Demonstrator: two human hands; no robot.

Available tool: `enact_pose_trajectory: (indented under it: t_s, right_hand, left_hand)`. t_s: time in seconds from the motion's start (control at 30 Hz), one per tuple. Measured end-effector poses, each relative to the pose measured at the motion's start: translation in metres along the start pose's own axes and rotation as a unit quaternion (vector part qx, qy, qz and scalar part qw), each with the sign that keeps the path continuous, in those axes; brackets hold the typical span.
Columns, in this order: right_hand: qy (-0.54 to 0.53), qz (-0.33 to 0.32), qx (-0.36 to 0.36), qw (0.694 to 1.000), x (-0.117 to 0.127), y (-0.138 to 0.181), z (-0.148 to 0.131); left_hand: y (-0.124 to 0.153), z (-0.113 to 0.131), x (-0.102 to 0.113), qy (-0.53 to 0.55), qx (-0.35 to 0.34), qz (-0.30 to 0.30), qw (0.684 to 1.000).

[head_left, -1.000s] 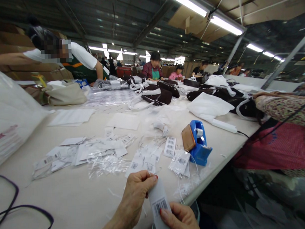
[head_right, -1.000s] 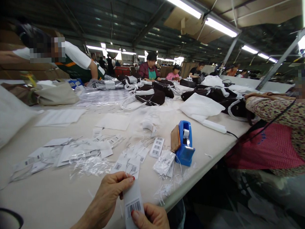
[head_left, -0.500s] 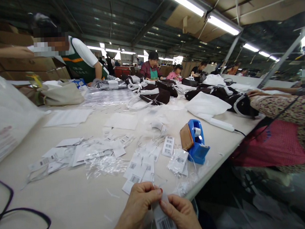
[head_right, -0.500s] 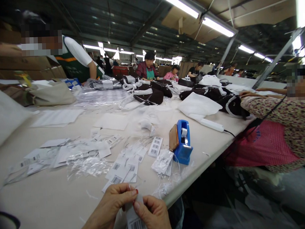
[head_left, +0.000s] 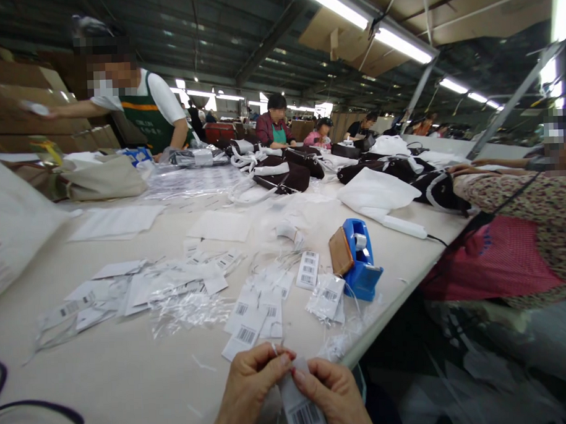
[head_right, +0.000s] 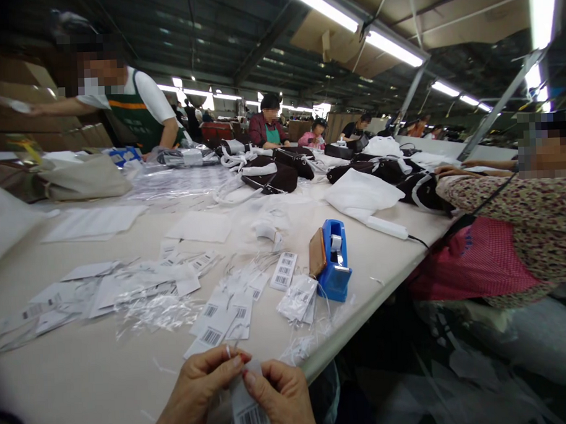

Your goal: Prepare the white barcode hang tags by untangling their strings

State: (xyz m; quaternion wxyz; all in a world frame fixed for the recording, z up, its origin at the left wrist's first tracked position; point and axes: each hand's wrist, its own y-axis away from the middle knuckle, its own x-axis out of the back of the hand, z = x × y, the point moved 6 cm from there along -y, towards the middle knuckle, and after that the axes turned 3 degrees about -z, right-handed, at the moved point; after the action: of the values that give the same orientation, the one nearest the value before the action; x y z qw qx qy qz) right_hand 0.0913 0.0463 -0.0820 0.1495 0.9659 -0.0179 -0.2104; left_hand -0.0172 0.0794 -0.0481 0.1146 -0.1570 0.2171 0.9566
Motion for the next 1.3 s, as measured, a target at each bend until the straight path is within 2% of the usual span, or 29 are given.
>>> enact_pose_trajectory:
  t_s: [0.2, 0.6, 0.8, 1.03, 1.17, 1.3]
  right_hand:
    - [0.0, 0.009, 0.009, 1.0, 0.0, 0.0, -0.001]
    - [-0.001, 0.019, 0.011, 1.0, 0.0, -0.001, 0.0]
    - [0.008, 0.06, 0.031, 0.998, -0.001, 0.004, -0.015]
    - [-0.015, 0.066, 0.046, 0.997, -0.001, 0.004, -0.013]
    - [-0.058, 0.042, 0.024, 0.997, 0.001, 0.001, -0.006]
    - [-0.01, 0.036, 0.037, 0.999, 0.01, 0.002, -0.014]
  left_hand:
    - [0.001, 0.003, 0.003, -0.017, -0.033, 0.005, 0.999]
    - [0.001, 0.003, 0.001, -0.028, -0.029, -0.025, 0.999]
    - [0.003, -0.006, 0.006, 0.024, -0.069, 0.014, 0.997]
    - [0.0, -0.03, 0.001, 0.003, 0.022, -0.04, 0.999]
    - [-0.001, -0.035, -0.001, 0.025, 0.048, -0.036, 0.998]
    - [0.002, -0.035, -0.002, 0.033, 0.06, -0.043, 0.997]
